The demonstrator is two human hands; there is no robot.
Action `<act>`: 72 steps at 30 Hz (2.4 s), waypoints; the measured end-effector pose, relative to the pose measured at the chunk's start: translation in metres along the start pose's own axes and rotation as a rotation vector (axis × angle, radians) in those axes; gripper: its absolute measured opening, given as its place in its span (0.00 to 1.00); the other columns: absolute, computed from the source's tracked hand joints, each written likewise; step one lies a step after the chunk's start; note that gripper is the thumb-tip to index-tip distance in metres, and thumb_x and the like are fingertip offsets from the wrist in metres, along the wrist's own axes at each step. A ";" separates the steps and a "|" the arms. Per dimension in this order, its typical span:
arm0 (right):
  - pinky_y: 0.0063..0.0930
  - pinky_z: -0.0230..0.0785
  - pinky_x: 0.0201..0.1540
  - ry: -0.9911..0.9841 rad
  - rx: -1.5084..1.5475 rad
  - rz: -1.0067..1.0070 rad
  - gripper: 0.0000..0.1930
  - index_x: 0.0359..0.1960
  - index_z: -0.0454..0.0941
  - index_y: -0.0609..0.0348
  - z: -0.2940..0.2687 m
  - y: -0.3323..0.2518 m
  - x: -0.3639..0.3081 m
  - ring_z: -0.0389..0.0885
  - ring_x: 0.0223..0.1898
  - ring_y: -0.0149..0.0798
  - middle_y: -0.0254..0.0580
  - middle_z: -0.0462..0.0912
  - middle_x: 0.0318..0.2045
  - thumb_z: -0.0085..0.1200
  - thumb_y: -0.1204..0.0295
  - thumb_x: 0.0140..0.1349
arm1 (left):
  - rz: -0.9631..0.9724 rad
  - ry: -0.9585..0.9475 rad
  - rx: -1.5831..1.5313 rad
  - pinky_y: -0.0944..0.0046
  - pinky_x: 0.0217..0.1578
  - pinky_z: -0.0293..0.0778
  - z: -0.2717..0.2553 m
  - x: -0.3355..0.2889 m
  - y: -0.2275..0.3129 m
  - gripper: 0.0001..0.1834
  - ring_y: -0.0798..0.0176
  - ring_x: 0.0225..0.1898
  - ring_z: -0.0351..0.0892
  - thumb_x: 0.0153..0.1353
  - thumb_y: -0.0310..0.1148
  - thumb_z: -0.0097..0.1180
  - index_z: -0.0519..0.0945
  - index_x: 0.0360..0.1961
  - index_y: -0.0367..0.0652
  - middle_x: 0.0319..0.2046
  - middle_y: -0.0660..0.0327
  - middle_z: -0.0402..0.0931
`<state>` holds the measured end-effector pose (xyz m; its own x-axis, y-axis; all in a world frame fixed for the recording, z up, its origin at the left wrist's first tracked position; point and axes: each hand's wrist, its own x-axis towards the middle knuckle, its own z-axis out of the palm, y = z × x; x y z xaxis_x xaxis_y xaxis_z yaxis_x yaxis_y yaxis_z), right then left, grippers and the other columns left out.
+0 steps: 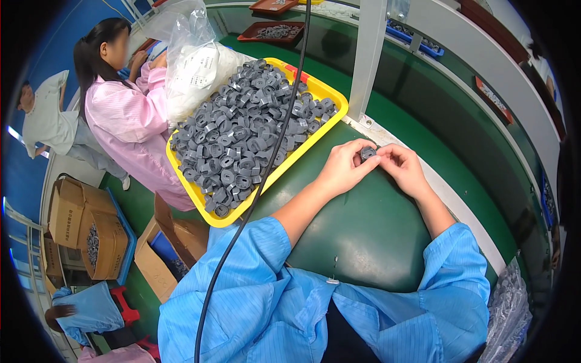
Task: The person fits small white plastic clips into grey plastic circular components by hand, assembling them on a production line.
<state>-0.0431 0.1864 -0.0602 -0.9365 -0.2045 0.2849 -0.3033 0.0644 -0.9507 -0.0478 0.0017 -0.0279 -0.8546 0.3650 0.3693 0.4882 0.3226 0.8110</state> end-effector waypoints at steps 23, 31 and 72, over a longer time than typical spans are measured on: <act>0.20 0.70 0.32 -0.112 -0.508 0.085 0.13 0.42 0.78 0.58 -0.020 0.005 0.320 0.76 0.29 0.26 0.33 0.81 0.31 0.56 0.65 0.59 | 0.217 -0.305 0.163 0.59 0.44 0.65 -0.095 -0.088 0.003 0.18 0.57 0.39 0.73 0.52 0.40 0.65 0.76 0.40 0.43 0.34 0.61 0.74; 0.26 0.70 0.44 0.001 -0.677 -0.331 0.17 0.48 0.76 0.56 0.013 0.052 0.385 0.78 0.36 0.33 0.36 0.81 0.36 0.59 0.65 0.58 | 0.066 -0.372 0.051 0.60 0.45 0.67 -0.098 -0.083 -0.004 0.19 0.58 0.38 0.75 0.52 0.39 0.61 0.78 0.45 0.43 0.32 0.60 0.75; 0.29 0.75 0.25 0.538 -0.730 0.501 0.24 0.47 0.74 0.63 -0.140 0.045 0.181 0.83 0.28 0.36 0.46 0.81 0.33 0.53 0.54 0.60 | -0.108 -0.279 0.009 0.61 0.39 0.69 -0.101 -0.081 0.014 0.16 0.54 0.34 0.75 0.51 0.32 0.64 0.79 0.41 0.40 0.31 0.56 0.77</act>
<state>-0.2505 0.2890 -0.0340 -0.8851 0.4610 0.0645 0.2781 0.6348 -0.7209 0.0104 -0.1117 -0.0011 -0.8206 0.5538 0.1415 0.4001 0.3797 0.8341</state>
